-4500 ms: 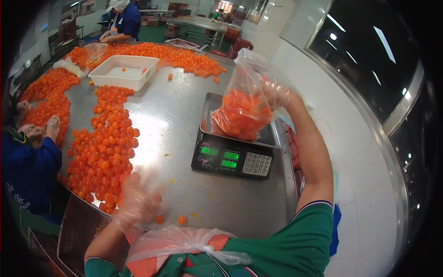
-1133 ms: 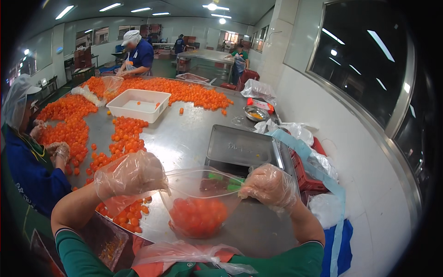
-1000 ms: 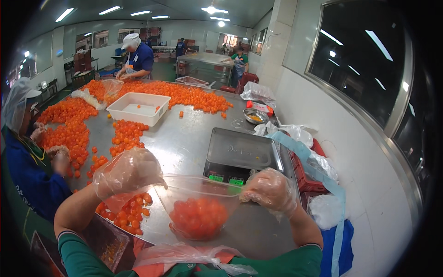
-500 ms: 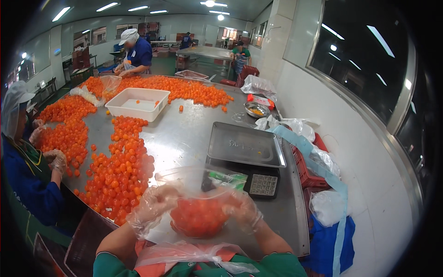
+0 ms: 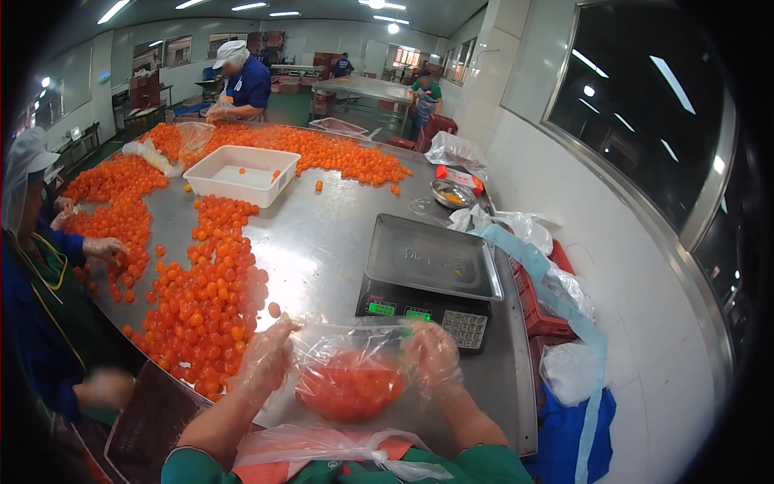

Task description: The person scoops small red tomatoes from a large pile on a stainless steel table into clear plastic bags. They place the filled bags onto a digital scale to weigh them, then tie the bags and move them into a nearby crate. The process is repeated continuously with other workers visible in the background.

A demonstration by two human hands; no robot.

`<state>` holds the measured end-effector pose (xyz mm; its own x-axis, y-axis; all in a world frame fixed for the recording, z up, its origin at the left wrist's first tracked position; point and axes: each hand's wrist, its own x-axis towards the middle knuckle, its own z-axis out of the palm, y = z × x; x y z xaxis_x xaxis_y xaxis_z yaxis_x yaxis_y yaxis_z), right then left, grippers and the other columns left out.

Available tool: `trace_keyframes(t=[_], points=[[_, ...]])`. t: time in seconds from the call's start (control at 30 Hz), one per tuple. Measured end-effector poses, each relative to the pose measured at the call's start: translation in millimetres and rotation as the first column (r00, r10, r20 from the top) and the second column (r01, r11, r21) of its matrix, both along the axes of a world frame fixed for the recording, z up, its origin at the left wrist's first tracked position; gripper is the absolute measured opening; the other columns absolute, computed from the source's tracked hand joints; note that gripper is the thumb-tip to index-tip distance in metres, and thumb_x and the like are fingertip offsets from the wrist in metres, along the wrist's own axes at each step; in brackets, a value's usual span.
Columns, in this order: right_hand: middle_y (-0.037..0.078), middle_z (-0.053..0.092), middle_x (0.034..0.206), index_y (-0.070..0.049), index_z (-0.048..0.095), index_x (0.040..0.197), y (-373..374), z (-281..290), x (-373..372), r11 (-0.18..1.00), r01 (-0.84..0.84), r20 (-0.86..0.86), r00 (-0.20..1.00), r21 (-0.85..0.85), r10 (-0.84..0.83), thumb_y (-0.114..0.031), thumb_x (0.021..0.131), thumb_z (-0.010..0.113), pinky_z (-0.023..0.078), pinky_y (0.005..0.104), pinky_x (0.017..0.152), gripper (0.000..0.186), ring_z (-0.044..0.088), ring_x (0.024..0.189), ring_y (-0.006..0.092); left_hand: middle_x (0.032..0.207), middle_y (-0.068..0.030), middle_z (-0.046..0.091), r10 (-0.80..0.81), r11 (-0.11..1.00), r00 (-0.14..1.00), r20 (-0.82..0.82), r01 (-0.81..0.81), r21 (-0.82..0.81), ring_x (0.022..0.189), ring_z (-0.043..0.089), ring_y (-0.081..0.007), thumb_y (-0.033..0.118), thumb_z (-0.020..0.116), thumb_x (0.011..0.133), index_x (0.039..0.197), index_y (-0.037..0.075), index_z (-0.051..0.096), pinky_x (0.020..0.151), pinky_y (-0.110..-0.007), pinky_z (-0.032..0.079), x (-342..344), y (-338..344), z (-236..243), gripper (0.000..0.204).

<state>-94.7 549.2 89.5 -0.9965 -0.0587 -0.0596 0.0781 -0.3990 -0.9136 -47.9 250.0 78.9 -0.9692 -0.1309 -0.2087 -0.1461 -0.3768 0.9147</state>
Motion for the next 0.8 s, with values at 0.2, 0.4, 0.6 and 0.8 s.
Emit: trace_keyframes(t=[0.2, 0.4, 0.6, 0.8], points=[[0.0, 0.061, 0.077, -0.004, 0.065, 0.097, 3.1, -12.6, -16.9, 0.998, 0.055, -0.021, 0.998, 0.037, -0.054, -0.012, 0.094, 0.061, 0.049, 0.0238, 0.062, 0.009, 0.055, 0.066, 0.0079, 0.064, 0.0027, 0.049, 0.081, 0.997, 0.985, -0.15, -0.082, -0.002, 0.056, 0.04, -0.0079, 0.03, 0.059, 0.098, 0.092, 0.002, 0.068, 0.051, -0.023, 0.031, -17.8, -1.2, 0.9, 0.031], [0.003, 0.062, 0.073, 0.0, 0.065, 0.094, 10.9, -16.1, -14.8, 0.975, 0.067, -0.028, 0.998, 0.213, -0.062, -0.008, 0.092, 0.062, 0.048, 0.0249, 0.06, 0.009, 0.057, 0.064, 0.0109, 0.071, 0.0026, 0.054, 0.092, 0.992, 0.979, -0.184, -0.106, -0.067, 0.063, 0.046, -0.0072, 0.017, 0.063, 0.093, 0.089, 0.002, 0.069, 0.056, -0.022, 0.036, -19.6, -1.2, -5.0, 0.017], [0.005, 0.063, 0.073, 0.001, 0.064, 0.091, 2.9, -9.8, -8.8, 0.96, 0.129, -0.091, 0.99, 0.248, -0.109, -0.007, 0.09, 0.063, 0.046, 0.0251, 0.059, 0.008, 0.056, 0.063, 0.011, 0.074, 0.0023, 0.056, 0.086, 0.996, 0.971, -0.225, -0.09, -0.01, 0.066, 0.048, -0.0065, 0.009, 0.063, 0.091, 0.086, 0.002, 0.069, 0.059, -0.021, 0.039, -20.4, -6.0, -6.6, 0.011], [0.003, 0.062, 0.073, 0.001, 0.064, 0.091, 0.6, -16.8, -7.2, 0.946, 0.148, -0.103, 0.987, 0.29, -0.123, -0.007, 0.091, 0.063, 0.045, 0.0244, 0.06, 0.007, 0.055, 0.063, 0.0102, 0.073, 0.003, 0.056, 0.041, 0.997, 0.958, -0.282, -0.056, -0.046, 0.066, 0.048, -0.0058, 0.009, 0.062, 0.091, 0.085, 0.001, 0.068, 0.059, -0.022, 0.038, -22.0, -13.0, -19.7, 0.011]])
